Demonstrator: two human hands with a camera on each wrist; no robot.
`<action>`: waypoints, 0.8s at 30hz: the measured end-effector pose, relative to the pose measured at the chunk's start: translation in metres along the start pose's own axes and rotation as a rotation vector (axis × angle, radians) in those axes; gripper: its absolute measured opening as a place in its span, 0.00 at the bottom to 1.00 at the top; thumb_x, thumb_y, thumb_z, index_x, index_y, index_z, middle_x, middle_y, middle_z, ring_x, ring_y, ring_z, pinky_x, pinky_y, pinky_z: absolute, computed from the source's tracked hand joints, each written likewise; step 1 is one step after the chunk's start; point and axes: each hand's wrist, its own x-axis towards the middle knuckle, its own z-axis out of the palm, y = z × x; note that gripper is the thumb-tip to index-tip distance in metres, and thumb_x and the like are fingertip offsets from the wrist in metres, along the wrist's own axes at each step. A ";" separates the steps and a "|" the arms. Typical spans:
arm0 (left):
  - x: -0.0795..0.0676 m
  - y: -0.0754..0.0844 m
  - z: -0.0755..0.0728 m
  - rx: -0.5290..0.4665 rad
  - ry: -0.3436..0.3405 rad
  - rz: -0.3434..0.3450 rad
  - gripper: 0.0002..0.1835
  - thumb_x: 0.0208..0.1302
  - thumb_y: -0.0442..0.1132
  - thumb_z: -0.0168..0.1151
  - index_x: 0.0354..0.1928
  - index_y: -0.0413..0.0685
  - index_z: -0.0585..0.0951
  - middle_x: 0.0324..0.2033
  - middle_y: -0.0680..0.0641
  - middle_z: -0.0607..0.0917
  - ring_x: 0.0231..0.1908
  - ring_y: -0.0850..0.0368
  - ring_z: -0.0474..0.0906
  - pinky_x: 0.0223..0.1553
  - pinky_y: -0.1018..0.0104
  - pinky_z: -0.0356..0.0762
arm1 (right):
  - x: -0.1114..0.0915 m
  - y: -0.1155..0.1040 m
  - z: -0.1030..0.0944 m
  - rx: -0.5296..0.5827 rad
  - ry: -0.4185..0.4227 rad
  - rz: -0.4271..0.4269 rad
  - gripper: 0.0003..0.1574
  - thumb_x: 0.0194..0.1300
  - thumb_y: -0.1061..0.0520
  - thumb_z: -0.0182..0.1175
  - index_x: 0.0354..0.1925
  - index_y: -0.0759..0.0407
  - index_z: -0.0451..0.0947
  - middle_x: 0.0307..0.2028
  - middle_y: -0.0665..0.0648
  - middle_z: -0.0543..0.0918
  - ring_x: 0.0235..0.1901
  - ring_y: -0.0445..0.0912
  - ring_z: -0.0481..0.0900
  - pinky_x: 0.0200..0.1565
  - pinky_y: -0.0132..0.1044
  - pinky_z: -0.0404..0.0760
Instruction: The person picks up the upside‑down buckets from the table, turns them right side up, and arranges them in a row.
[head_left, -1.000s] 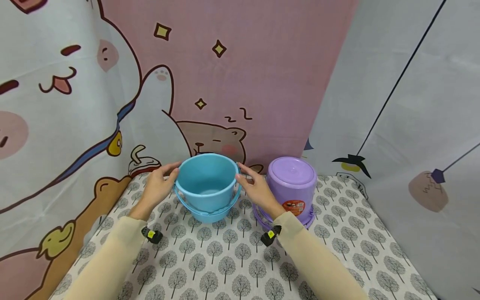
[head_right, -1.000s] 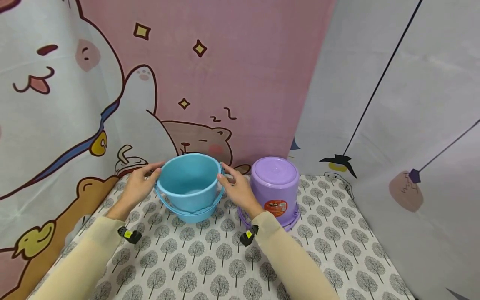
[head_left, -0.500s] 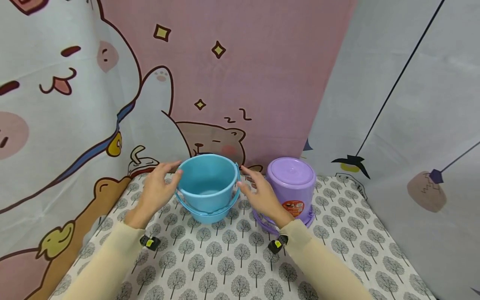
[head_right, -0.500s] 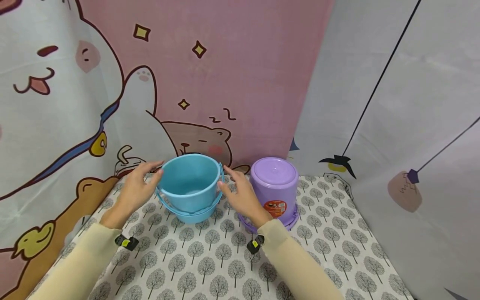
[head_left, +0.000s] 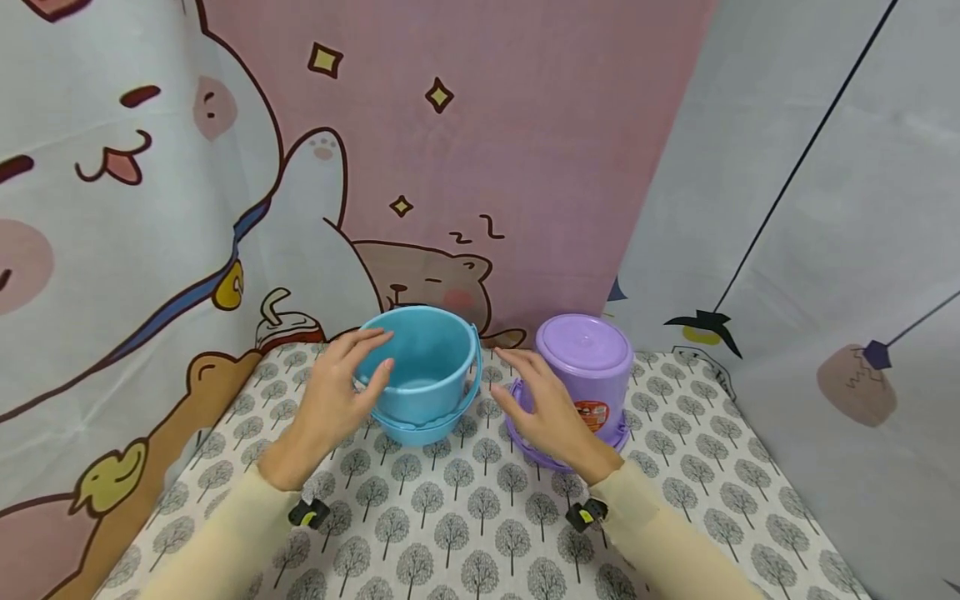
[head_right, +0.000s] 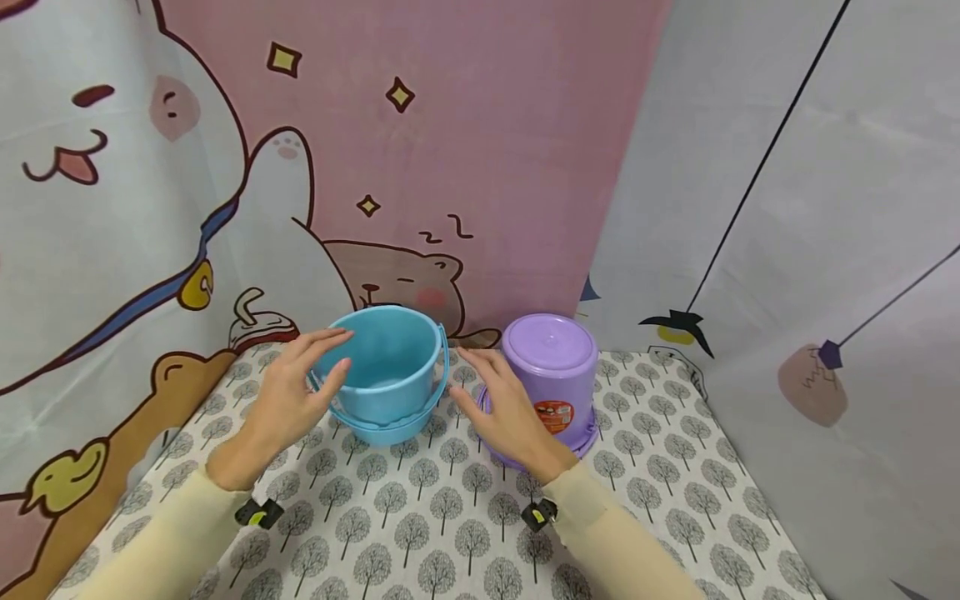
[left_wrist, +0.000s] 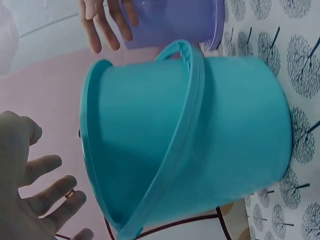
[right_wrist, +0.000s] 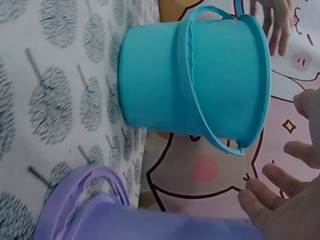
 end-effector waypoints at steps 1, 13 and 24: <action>-0.001 0.002 0.002 -0.004 0.008 0.030 0.22 0.79 0.35 0.74 0.71 0.41 0.90 0.68 0.34 0.90 0.69 0.29 0.87 0.69 0.27 0.89 | -0.003 0.001 -0.001 -0.003 0.006 -0.012 0.41 0.86 0.44 0.69 0.88 0.50 0.72 0.82 0.61 0.79 0.83 0.60 0.78 0.85 0.68 0.77; -0.019 0.028 0.020 0.028 -0.057 0.235 0.24 0.79 0.43 0.73 0.73 0.49 0.89 0.70 0.41 0.90 0.69 0.37 0.88 0.78 0.29 0.82 | -0.040 0.015 -0.016 -0.057 0.030 -0.120 0.38 0.82 0.54 0.74 0.84 0.52 0.77 0.78 0.57 0.81 0.77 0.57 0.82 0.78 0.65 0.86; -0.037 0.049 0.053 -0.078 -0.184 0.397 0.25 0.80 0.42 0.73 0.76 0.52 0.86 0.74 0.43 0.86 0.74 0.41 0.85 0.79 0.43 0.87 | -0.068 0.036 -0.029 -0.131 0.083 -0.233 0.36 0.72 0.64 0.77 0.76 0.59 0.84 0.71 0.62 0.85 0.65 0.56 0.88 0.57 0.51 0.99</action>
